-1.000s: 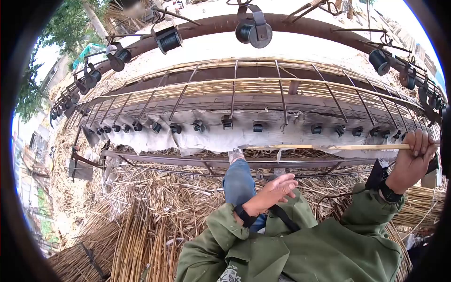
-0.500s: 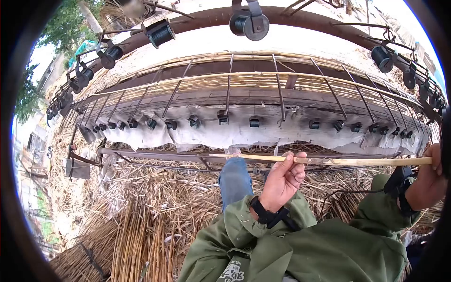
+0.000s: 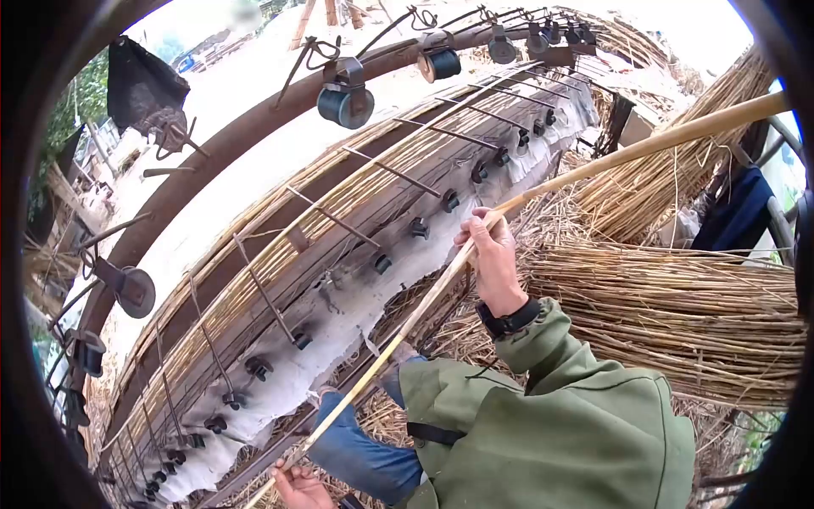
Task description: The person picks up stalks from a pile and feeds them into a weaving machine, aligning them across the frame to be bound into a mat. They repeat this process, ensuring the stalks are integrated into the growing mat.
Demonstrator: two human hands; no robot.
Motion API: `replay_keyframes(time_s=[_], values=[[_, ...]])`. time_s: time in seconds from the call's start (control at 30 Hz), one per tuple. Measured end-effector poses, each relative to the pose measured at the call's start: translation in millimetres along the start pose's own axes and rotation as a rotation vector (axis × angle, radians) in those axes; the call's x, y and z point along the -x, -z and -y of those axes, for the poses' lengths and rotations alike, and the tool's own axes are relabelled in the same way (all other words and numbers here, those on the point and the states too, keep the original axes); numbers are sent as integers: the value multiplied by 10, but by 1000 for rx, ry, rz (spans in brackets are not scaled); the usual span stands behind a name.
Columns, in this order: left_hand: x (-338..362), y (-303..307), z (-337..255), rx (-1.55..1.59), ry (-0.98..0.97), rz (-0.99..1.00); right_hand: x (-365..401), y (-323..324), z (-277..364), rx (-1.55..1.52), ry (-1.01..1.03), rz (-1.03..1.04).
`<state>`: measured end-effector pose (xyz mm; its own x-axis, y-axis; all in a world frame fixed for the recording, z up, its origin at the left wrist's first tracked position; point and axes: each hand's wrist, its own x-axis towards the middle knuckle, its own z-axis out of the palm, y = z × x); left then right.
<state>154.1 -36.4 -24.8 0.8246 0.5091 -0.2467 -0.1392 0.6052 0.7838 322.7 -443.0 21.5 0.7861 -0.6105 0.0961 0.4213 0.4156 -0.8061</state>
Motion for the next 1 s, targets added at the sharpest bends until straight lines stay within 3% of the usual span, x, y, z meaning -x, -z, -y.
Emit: replay_keyframes(time_s=[0.1, 0.17, 0.23, 0.3, 0.33, 0.43, 0.47, 0.57, 0.6, 0.73, 0.83, 0.9, 0.97, 1.0], values=[[-31, 57, -73, -21, -2, 53, -41, 19, 162, 314, 405, -76], [-62, 165, -74, -59, 0, 60, -35, 107, 406, 514, 815, -28], [-91, 272, -38, -235, -75, 14, 153, 36, 670, 312, 1108, 194], [-69, 297, -26, -365, -105, -48, 367, 127, 784, 107, 989, 516], [-131, 399, 10, -376, -91, -35, 361, 76, 807, 105, 974, 492], [-253, 661, 57, -937, -478, 130, 149, -57, 813, -8, 772, 311], [-227, 300, -12, -119, -142, -92, 31, -21, 797, -68, 691, 220], [-188, 220, -98, -146, -248, -224, -213, 177, 713, -167, 474, 31], [-266, 353, -148, -120, -179, -107, -254, 237, 692, -180, 406, -20], [-207, 291, -44, -115, -67, -93, -317, 361, 556, -243, -33, -163], [-175, 179, 91, -50, 16, -68, -366, 588, 286, -384, -265, -123], [-234, 341, 105, 26, 61, -50, -353, 656, 208, -369, -292, -155], [-310, 497, 102, 67, 1, -115, -608, 1057, 35, -413, -327, -11], [-352, 598, 34, 79, -44, -158, -650, 1023, 81, -354, -339, -131]])
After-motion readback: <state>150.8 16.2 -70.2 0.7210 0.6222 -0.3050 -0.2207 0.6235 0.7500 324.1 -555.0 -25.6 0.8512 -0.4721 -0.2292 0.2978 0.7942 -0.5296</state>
